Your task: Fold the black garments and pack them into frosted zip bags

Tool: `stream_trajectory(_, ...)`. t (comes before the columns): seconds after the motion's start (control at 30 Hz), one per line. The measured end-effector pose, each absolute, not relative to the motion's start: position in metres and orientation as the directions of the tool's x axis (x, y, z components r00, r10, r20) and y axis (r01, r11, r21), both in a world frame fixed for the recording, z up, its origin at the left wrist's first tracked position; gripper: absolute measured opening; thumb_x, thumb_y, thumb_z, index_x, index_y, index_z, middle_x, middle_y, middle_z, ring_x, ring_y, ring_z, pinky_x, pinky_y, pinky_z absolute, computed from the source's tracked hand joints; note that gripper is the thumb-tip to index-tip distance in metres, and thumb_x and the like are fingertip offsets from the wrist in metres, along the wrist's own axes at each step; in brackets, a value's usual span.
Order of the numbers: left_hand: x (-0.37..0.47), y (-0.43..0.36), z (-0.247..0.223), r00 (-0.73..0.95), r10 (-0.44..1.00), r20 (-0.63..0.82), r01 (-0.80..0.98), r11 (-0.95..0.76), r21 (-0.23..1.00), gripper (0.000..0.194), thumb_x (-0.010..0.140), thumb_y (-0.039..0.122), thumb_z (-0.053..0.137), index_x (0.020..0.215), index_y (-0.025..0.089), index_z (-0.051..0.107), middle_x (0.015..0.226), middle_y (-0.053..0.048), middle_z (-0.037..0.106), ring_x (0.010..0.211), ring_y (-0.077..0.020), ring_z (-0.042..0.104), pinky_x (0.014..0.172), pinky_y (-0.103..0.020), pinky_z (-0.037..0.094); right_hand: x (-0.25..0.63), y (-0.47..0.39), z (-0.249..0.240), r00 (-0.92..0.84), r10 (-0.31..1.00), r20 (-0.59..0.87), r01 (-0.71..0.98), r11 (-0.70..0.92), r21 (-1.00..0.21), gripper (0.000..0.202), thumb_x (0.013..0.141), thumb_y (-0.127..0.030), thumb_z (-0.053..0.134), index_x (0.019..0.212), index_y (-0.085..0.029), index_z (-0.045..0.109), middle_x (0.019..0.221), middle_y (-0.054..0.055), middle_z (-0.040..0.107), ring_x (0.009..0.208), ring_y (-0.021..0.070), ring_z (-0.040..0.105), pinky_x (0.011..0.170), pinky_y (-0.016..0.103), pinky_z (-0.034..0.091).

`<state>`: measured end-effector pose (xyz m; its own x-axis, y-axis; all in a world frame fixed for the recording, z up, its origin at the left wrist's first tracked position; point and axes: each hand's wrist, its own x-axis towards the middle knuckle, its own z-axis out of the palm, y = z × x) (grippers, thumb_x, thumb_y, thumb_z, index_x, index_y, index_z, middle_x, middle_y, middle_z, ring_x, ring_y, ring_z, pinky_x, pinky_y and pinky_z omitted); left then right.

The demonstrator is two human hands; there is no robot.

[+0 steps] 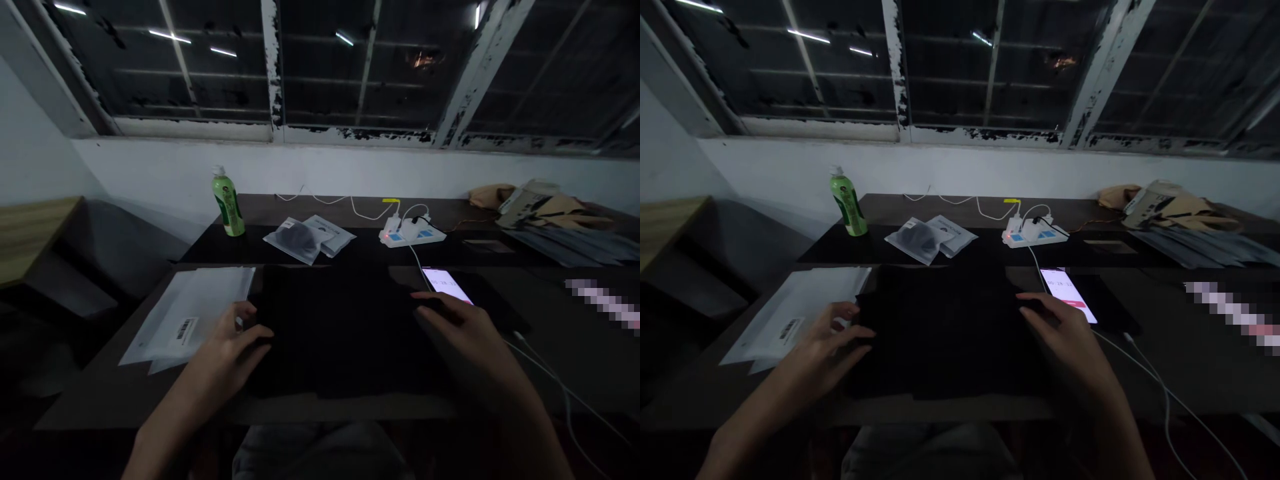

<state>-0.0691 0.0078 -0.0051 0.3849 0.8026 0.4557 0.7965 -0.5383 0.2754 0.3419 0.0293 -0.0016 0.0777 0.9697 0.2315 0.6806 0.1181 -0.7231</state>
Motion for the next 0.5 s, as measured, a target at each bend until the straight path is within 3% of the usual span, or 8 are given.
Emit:
stream_trajectory(0.07,-0.069,0.016,-0.002,0.35,0.791,0.501,0.785,-0.54,0.303,0.014,0.094,0.03,0.055,0.095,0.023,0.067,0.125,-0.011,0.051,0.115,-0.0282,0.057,0.092,-0.043,0.053,0.341,0.042,-0.002,0.094,0.917,0.389,0.704,0.215,-0.677,0.03,0.087,-0.047,0.061,0.105,-0.026,0.072,0.105,0.006,0.068,0.092,0.0246,0.064,0.074,0.034,0.051)
stream_trajectory(0.17,-0.069,0.037,0.007,0.261,0.843,0.471,0.721,-0.495,0.485,0.017,0.098,0.035,0.048,0.104,0.021,0.058,0.126,-0.01,0.056,0.113,-0.0254,0.058,0.096,-0.042,0.048,0.344,0.064,0.003,0.068,0.842,0.535,0.688,0.349,-0.636,0.027,0.088,-0.046,0.06,0.101,-0.024,0.07,0.115,0.008,0.064,0.105,0.0265,0.062,0.084,0.037,0.05)
stream_trajectory(0.27,-0.067,0.061,0.022,0.144,0.925,0.351,0.599,-0.364,0.713,0.024,0.1,0.042,0.042,0.108,0.021,0.051,0.093,-0.002,0.061,0.087,-0.018,0.061,0.079,-0.031,0.05,0.345,0.082,0.017,0.024,0.877,0.481,0.598,0.373,-0.71,0.027,0.092,-0.047,0.055,0.103,-0.025,0.066,0.09,0.004,0.066,0.083,0.0213,0.065,0.073,0.034,0.052)
stream_trajectory(0.37,-0.061,0.08,0.045,0.041,0.978,0.202,0.403,-0.202,0.893,0.03,0.092,0.05,0.053,0.097,0.02,0.054,0.071,0.005,0.052,0.063,-0.0131,0.054,0.059,-0.023,0.046,0.341,0.092,0.038,0.099,0.896,0.432,0.473,0.339,-0.813,0.026,0.089,-0.05,0.06,0.096,-0.025,0.064,0.062,-0.004,0.054,0.049,0.0134,0.052,0.049,0.026,0.044)
stream_trajectory(0.43,-0.058,0.09,0.062,0.058,0.997,0.041,0.205,-0.052,0.977,0.03,0.085,0.048,0.063,0.089,0.019,0.058,0.069,0.003,0.057,0.061,-0.0139,0.057,0.056,-0.024,0.047,0.338,0.099,0.053,0.148,0.93,0.336,0.288,0.284,-0.915,0.026,0.085,-0.05,0.065,0.092,-0.025,0.065,0.062,-0.004,0.057,0.047,0.0126,0.052,0.046,0.025,0.045)
stream_trajectory(0.5,-0.057,0.098,0.077,0.125,0.988,-0.095,0.054,0.089,0.995,0.025,0.08,0.041,0.068,0.083,0.017,0.062,0.071,-0.003,0.064,0.064,-0.0178,0.062,0.059,-0.028,0.051,0.338,0.106,0.066,0.141,0.98,0.138,0.075,0.128,-0.989,0.025,0.083,-0.047,0.068,0.088,-0.023,0.066,0.071,0.001,0.067,0.059,0.0165,0.063,0.055,0.028,0.053)
